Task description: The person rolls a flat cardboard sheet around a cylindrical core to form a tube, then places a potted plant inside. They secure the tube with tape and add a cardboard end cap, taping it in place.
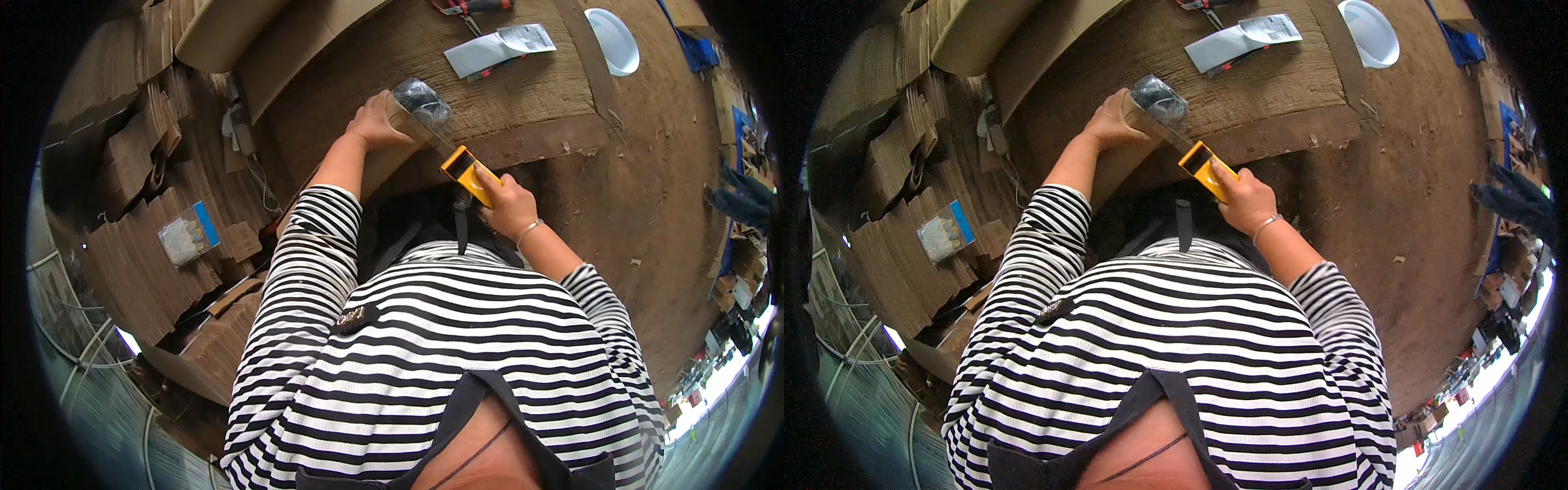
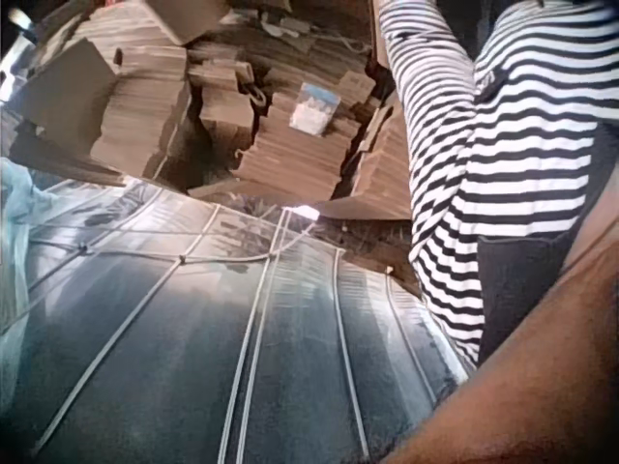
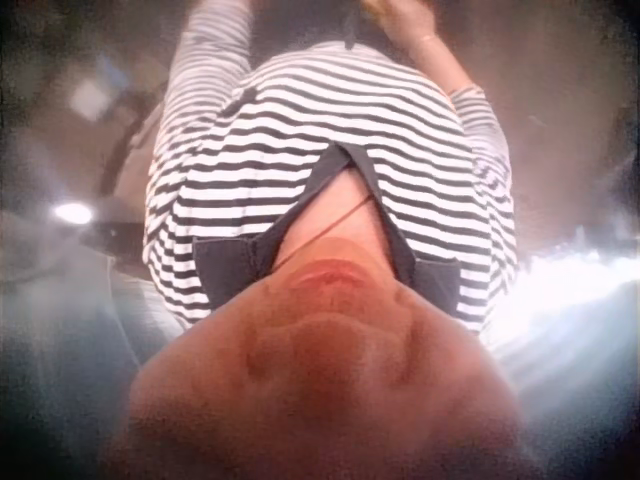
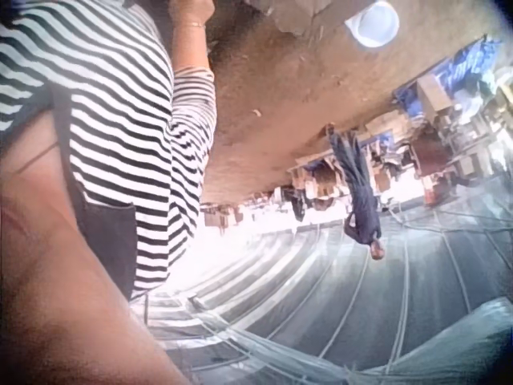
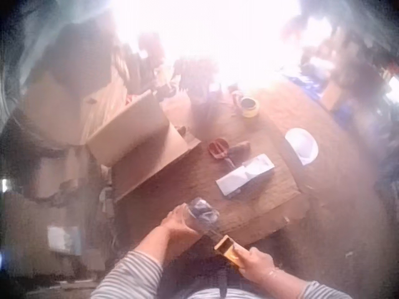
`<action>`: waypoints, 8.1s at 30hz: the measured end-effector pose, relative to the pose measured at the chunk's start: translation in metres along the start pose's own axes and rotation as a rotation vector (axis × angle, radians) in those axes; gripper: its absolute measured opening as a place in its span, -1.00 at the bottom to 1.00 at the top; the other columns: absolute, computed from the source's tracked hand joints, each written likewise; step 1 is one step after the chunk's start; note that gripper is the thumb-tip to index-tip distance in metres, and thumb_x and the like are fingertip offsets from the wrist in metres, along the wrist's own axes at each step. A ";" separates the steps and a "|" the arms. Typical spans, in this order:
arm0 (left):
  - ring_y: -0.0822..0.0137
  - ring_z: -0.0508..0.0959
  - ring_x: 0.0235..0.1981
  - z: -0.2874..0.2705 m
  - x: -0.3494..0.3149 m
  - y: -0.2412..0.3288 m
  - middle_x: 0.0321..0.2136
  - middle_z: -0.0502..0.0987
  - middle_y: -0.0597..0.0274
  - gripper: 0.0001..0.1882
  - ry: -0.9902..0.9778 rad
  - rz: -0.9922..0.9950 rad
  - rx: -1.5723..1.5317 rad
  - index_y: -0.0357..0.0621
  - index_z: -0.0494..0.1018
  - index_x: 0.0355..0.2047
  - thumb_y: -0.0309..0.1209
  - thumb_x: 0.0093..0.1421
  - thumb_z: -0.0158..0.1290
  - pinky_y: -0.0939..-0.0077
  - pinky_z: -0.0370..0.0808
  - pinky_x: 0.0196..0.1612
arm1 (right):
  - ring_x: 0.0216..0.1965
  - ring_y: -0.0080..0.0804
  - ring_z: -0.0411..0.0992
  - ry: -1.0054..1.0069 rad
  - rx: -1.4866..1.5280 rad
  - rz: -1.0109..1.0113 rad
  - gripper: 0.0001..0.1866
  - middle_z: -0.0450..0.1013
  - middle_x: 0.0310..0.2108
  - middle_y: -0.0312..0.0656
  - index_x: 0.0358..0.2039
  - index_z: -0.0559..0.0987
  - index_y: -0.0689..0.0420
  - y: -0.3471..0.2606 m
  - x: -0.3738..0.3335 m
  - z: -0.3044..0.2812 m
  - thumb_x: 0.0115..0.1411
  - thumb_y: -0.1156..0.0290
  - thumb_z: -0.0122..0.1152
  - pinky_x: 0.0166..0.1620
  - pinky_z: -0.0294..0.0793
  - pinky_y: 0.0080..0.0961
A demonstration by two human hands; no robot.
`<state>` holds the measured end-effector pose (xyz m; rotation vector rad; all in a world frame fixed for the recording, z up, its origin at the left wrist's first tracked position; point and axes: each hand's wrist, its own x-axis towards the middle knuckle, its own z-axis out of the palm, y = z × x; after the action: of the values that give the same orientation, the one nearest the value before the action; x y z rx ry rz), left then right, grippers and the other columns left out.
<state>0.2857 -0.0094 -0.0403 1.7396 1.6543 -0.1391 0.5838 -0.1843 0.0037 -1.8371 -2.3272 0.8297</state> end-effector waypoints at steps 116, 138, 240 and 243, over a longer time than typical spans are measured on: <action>0.19 0.30 0.28 -0.046 -0.173 -0.275 0.31 0.25 0.18 0.12 0.377 -0.351 -1.125 0.07 -0.12 0.48 -0.73 -0.15 -0.02 0.44 0.29 0.24 | 0.21 0.14 0.28 0.151 0.388 0.393 -0.10 0.28 0.17 0.20 0.38 0.19 -0.02 -0.032 0.229 0.010 0.11 -0.05 0.35 0.25 0.27 -0.14; 0.19 0.65 -0.18 -0.248 -0.197 0.115 -0.18 0.64 0.00 -0.59 0.625 1.205 -0.207 -0.29 0.47 0.01 -0.43 0.17 0.24 0.13 0.55 0.01 | 0.07 -0.44 0.42 0.191 1.430 -0.134 -0.56 0.49 0.06 -0.16 0.15 0.45 0.31 -0.086 0.211 -0.139 0.49 0.21 -0.07 0.17 0.36 -0.52; 0.09 0.20 0.36 -0.243 -0.239 0.042 0.39 0.13 0.08 0.04 0.739 0.118 -0.387 -0.01 0.01 0.45 0.41 0.16 -0.10 0.07 0.16 0.36 | 0.24 -0.20 0.22 -0.294 1.520 0.520 -0.36 0.30 0.25 -0.16 0.32 0.28 0.03 0.008 0.274 0.035 0.31 0.05 0.09 0.12 0.26 -0.09; 0.08 0.17 0.37 -0.266 -0.245 0.069 0.40 0.12 0.07 0.09 0.705 0.156 -0.217 -0.03 0.03 0.44 0.47 0.12 -0.10 0.06 0.12 0.38 | 0.18 -0.27 0.25 -0.306 1.535 0.442 -0.47 0.36 0.18 -0.29 0.25 0.37 -0.08 0.015 0.288 0.076 0.32 0.05 0.07 0.10 0.25 -0.09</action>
<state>0.2028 -0.0584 0.3144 1.8466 1.8970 0.7804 0.4865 0.0542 -0.1462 -1.3468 -0.5945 2.1263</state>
